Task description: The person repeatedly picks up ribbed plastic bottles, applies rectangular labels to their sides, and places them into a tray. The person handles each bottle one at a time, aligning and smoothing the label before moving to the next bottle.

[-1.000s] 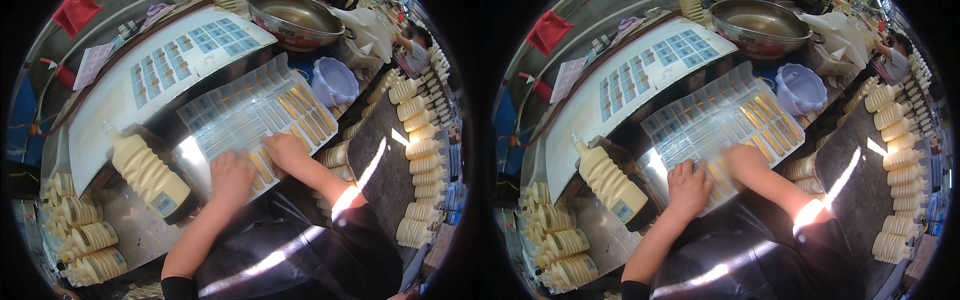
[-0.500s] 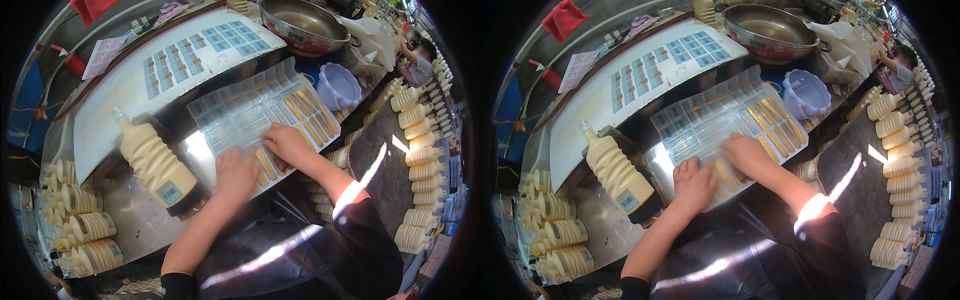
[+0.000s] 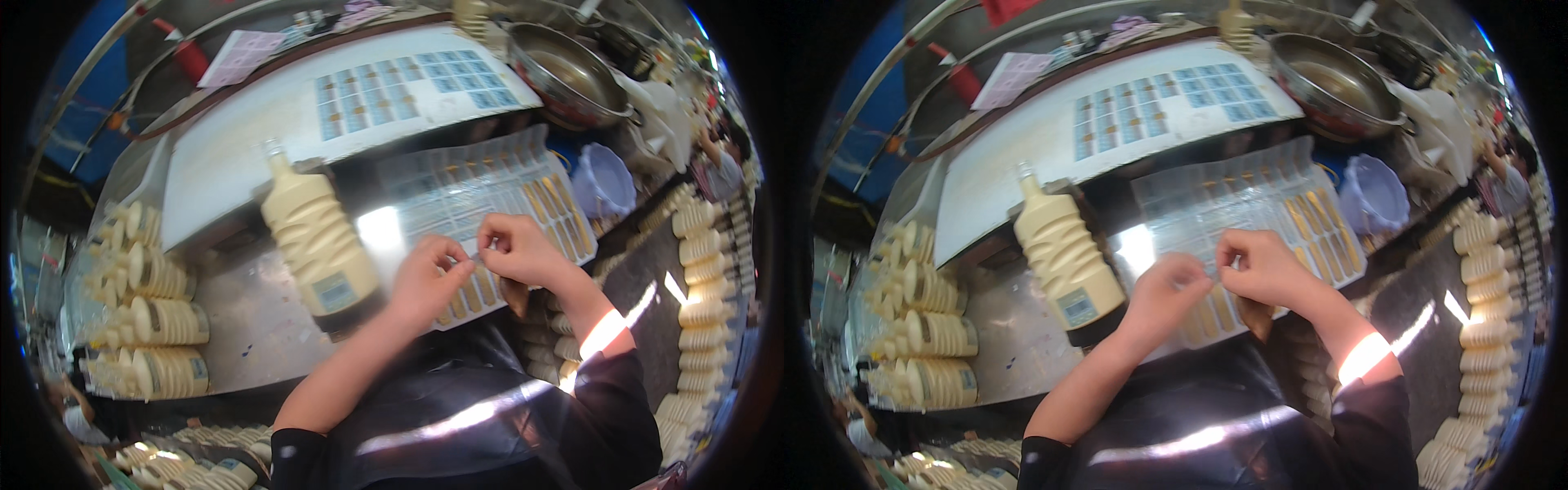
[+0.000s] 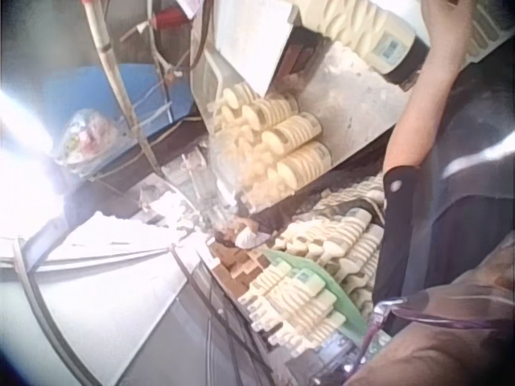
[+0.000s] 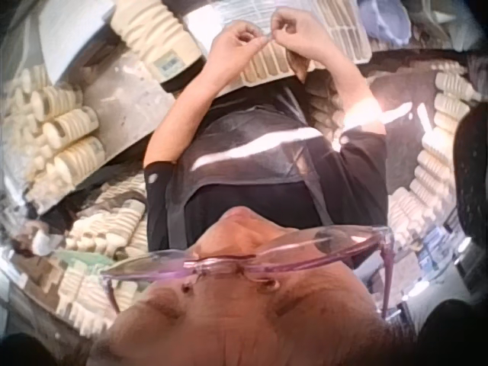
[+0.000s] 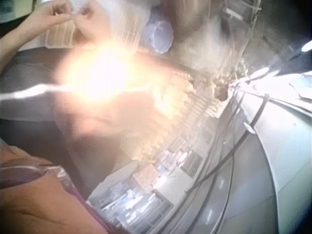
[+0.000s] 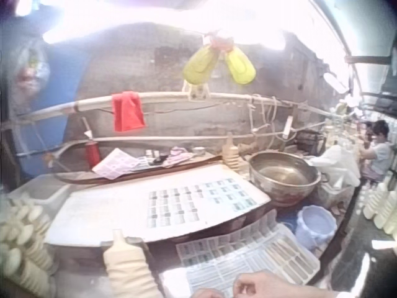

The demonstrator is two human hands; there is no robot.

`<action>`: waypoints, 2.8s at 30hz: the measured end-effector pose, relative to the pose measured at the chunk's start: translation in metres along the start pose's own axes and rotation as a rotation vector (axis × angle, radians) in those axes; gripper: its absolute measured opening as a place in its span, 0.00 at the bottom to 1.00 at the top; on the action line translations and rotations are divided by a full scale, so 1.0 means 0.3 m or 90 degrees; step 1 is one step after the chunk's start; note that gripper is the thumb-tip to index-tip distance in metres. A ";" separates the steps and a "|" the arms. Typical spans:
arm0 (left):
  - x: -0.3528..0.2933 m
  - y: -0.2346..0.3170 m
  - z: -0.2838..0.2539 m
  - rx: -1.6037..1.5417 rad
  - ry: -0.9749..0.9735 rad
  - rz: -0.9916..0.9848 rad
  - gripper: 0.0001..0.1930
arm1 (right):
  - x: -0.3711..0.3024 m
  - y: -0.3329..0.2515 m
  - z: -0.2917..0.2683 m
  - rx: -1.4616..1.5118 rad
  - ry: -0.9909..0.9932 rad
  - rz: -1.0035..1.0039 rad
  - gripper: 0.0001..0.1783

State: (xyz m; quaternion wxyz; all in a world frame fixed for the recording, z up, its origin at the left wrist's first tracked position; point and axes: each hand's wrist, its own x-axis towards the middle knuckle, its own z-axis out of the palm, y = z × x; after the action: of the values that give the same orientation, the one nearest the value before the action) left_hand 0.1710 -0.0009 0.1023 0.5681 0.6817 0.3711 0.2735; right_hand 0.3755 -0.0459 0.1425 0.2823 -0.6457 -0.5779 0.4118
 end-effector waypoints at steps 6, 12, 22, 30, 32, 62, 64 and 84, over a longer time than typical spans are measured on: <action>-0.137 0.158 -0.196 -0.013 0.092 0.000 0.04 | 0.061 -0.175 0.056 0.065 -0.135 -0.156 0.08; -0.170 0.168 -0.403 -0.006 0.200 -0.039 0.03 | 0.211 -0.333 0.149 0.234 -0.267 -0.034 0.09; -0.080 0.116 -0.620 -0.107 0.287 -0.048 0.06 | 0.441 -0.429 0.253 0.218 -0.270 -0.093 0.08; -0.016 0.063 -0.664 -0.171 0.291 -0.089 0.04 | 0.510 -0.422 0.283 0.382 -0.224 -0.030 0.11; -0.009 0.039 -0.668 -0.171 0.296 -0.098 0.05 | 0.520 -0.416 0.286 0.318 -0.217 -0.023 0.12; 0.021 -0.152 -0.552 -0.471 0.397 -0.026 0.15 | 0.503 -0.312 0.379 0.187 -0.007 -0.024 0.27; 0.027 -0.151 -0.544 -0.432 0.401 -0.035 0.15 | 0.507 -0.310 0.402 0.153 0.012 -0.022 0.27; 0.011 -0.190 -0.528 -0.537 0.380 -0.009 0.21 | 0.517 -0.241 0.420 0.399 -0.078 -0.010 0.16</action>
State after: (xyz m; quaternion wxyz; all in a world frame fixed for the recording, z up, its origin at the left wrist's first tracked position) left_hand 0.0359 0.0969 0.0789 0.6647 0.2833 0.3790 0.5781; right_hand 0.2292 0.1044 0.1081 0.4355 -0.4967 -0.4436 0.6056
